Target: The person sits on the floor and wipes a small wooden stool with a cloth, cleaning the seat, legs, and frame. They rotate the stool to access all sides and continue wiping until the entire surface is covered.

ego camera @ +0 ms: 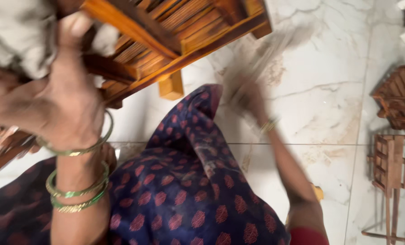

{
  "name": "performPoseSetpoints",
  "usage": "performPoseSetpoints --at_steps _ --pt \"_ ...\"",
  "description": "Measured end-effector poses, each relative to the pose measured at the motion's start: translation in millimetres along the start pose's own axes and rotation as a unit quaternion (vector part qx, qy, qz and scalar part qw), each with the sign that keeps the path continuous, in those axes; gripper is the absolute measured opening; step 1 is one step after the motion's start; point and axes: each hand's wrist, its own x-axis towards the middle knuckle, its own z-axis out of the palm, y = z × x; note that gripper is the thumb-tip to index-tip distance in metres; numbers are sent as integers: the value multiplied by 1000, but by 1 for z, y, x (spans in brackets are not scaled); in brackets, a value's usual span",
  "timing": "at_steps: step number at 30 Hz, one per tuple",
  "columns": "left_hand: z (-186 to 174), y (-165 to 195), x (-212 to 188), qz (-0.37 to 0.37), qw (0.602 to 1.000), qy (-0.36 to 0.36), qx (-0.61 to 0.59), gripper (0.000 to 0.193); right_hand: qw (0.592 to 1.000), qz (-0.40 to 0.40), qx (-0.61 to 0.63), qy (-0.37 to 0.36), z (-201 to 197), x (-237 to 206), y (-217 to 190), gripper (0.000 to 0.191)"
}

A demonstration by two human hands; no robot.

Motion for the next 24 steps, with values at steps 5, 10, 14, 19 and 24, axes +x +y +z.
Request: performPoseSetpoints --at_steps 5,10,14,19,24 --pt "5 -2 -22 -17 998 -48 -37 20 973 -165 51 -151 95 -64 -109 56" --pt "10 -3 -19 -102 984 -79 -121 19 996 42 -77 0 63 60 90 58" --pt "8 -6 -12 -3 999 -51 18 21 962 175 -93 185 -53 92 192 59" --pt "14 -7 -20 -262 938 -73 -215 19 925 315 57 203 -84 -49 105 47" --pt "23 -13 -26 -296 934 -91 -177 23 848 475 -236 -22 19 -136 -73 68"
